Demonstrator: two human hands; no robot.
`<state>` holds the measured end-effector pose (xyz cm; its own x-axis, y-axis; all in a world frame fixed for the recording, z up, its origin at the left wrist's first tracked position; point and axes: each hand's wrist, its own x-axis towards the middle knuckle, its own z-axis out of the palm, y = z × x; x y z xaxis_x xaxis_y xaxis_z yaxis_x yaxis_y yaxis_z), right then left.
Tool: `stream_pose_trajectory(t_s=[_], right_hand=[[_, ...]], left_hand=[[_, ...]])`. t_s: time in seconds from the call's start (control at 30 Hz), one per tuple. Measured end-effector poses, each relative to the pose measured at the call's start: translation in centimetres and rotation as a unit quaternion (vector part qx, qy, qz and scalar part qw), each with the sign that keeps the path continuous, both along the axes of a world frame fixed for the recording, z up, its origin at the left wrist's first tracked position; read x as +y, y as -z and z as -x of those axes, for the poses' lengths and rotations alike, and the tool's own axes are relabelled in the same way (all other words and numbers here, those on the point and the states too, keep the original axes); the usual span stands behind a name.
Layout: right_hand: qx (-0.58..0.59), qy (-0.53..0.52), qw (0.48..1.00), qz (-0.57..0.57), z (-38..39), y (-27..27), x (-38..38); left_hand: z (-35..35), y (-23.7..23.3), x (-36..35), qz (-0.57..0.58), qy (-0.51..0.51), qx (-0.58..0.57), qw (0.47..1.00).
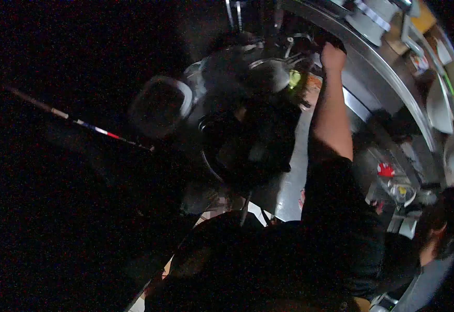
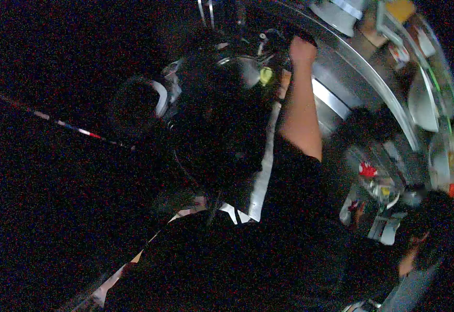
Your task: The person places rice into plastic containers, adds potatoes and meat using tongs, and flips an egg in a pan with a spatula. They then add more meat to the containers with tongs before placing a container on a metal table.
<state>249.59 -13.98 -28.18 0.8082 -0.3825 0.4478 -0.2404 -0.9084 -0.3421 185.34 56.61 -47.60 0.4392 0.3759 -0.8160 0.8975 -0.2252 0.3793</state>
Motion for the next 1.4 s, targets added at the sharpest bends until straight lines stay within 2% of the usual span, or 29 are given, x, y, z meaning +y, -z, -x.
stream_pose_trajectory(t_s=[0.07, 0.1, 0.13, 0.23, 0.3, 0.37, 0.43, 0.5, 0.53, 0.63, 0.7, 0.73, 0.8, 0.83, 0.87, 0.9, 0.93, 0.97, 1.0, 1.03, 1.07, 1.1, 1.13, 1.17, 1.23, 1.27, 1.3, 1.37, 1.4], right_hand=[[-0.184, 0.072, 0.957, -0.212, 3.5, -0.3, 2.1], [-0.189, 0.077, 0.956, -0.21, 4.2, 0.4, 1.7], [-0.282, 0.054, 0.916, -0.282, 4.6, 1.1, 1.2], [-0.386, 0.047, 0.858, -0.336, 12.5, 0.0, 3.6], [-0.391, 0.109, 0.865, -0.296, 18.3, 0.1, 6.7], [-0.432, 0.054, 0.833, -0.342, 24.8, 0.1, 11.0], [-0.443, 0.056, 0.836, -0.318, 32.2, -0.2, 16.1], [-0.481, 0.082, 0.855, -0.175, 38.5, -0.7, 21.2], [-0.431, 0.063, 0.89, -0.133, 43.6, -2.7, 24.1], [-0.443, -0.039, 0.889, -0.105, 57.1, -7.2, 28.8], [-0.378, -0.077, 0.919, -0.083, 68.2, -9.4, 33.1], [-0.377, -0.06, 0.922, -0.073, 73.5, -9.6, 35.2], [-0.234, -0.134, 0.963, -0.011, 83.8, -9.5, 39.8], [-0.193, -0.163, 0.968, -0.001, 80.0, -8.1, 34.6], [-0.174, -0.194, 0.965, -0.013, 80.7, -7.6, 32.9], [-0.128, -0.202, 0.97, -0.053, 83.9, -6.3, 34.7], [-0.113, -0.227, 0.966, -0.056, 86.2, -4.8, 36.0], [-0.116, -0.245, 0.959, -0.087, 88.7, -4.5, 37.9], [-0.062, -0.285, 0.946, -0.144, 91.5, -4.6, 39.5], [-0.013, -0.282, 0.949, -0.142, 93.9, -3.8, 41.0], [-0.048, -0.318, 0.935, -0.146, 94.5, -1.1, 41.1], [0.061, -0.255, 0.949, -0.173, 96.1, -2.3, 41.7], [0.053, -0.244, 0.938, -0.241, 97.9, -3.4, 42.2], [0.045, -0.218, 0.945, -0.24, 99.2, -3.3, 41.9], [0.0, -0.231, 0.911, -0.341, 102.2, -2.9, 40.4], [0.058, -0.211, 0.931, -0.293, 103.8, -2.0, 38.7], [0.05, -0.192, 0.934, -0.297, 104.6, -1.9, 36.9], [-0.197, -0.203, 0.919, -0.274, 109.8, -1.7, 33.8], [-0.089, -0.122, 0.915, -0.374, 113.0, -2.3, 32.1]], left_hand=[[0.5, 0.4, 0.7, 0.003, 0.017, -0.011, 1.0], [0.4, 0.8, 1.2, 0.007, 0.03, -0.021, 0.999], [0.0, 0.9, 1.7, 0.009, 0.043, -0.026, 0.999], [1.3, 1.7, 3.5, 0.016, 0.081, -0.047, 0.995], [2.1, 2.2, 5.0, 0.023, 0.113, -0.066, 0.991], [3.3, 2.9, 7.2, 0.032, 0.153, -0.084, 0.984], [4.0, 3.2, 9.1, 0.041, 0.198, -0.103, 0.974], [4.7, 3.7, 11.6, 0.053, 0.258, -0.122, 0.957], [5.2, 3.8, 13.0, 0.059, 0.293, -0.131, 0.945], [6.6, 3.3, 15.7, 0.076, 0.417, -0.158, 0.892], [8.5, 3.3, 18.4, 0.102, 0.487, -0.167, 0.851], [9.2, 3.3, 20.1, 0.114, 0.522, -0.173, 0.827], [9.0, 3.0, 22.2, 0.145, 0.611, -0.217, 0.747], [6.0, 2.0, 18.9, 0.163, 0.653, -0.253, 0.695], [4.4, -1.2, 14.5, 0.094, 0.759, -0.349, 0.542], [3.0, -5.3, 9.4, 0.008, 0.803, -0.463, 0.377], [4.1, -8.6, 5.6, 0.042, 0.749, -0.426, 0.506], [6.0, -12.5, 2.1, 0.064, 0.728, -0.412, 0.545], [8.7, -17.1, -0.9, 0.076, 0.721, -0.386, 0.57], [11.9, -21.1, -3.5, 0.088, 0.721, -0.364, 0.583], [14.1, -23.3, -6.0, 0.093, 0.732, -0.343, 0.582], [16.3, -25.0, -8.0, 0.099, 0.74, -0.325, 0.58], [17.1, -24.5, -9.4, 0.101, 0.761, -0.317, 0.556], [18.0, -24.0, -10.7, 0.104, 0.781, -0.31, 0.532], [19.8, -23.0, -13.5, 0.098, 0.813, -0.307, 0.485], [21.0, -22.2, -15.2, 0.141, 0.803, -0.345, 0.465], [21.5, -21.8, -17.4, 0.182, 0.787, -0.385, 0.447], [26.7, -22.7, -22.1, 0.259, 0.749, -0.45, 0.41], [28.4, -22.1, -24.3, 0.24, 0.738, -0.47, 0.421]])
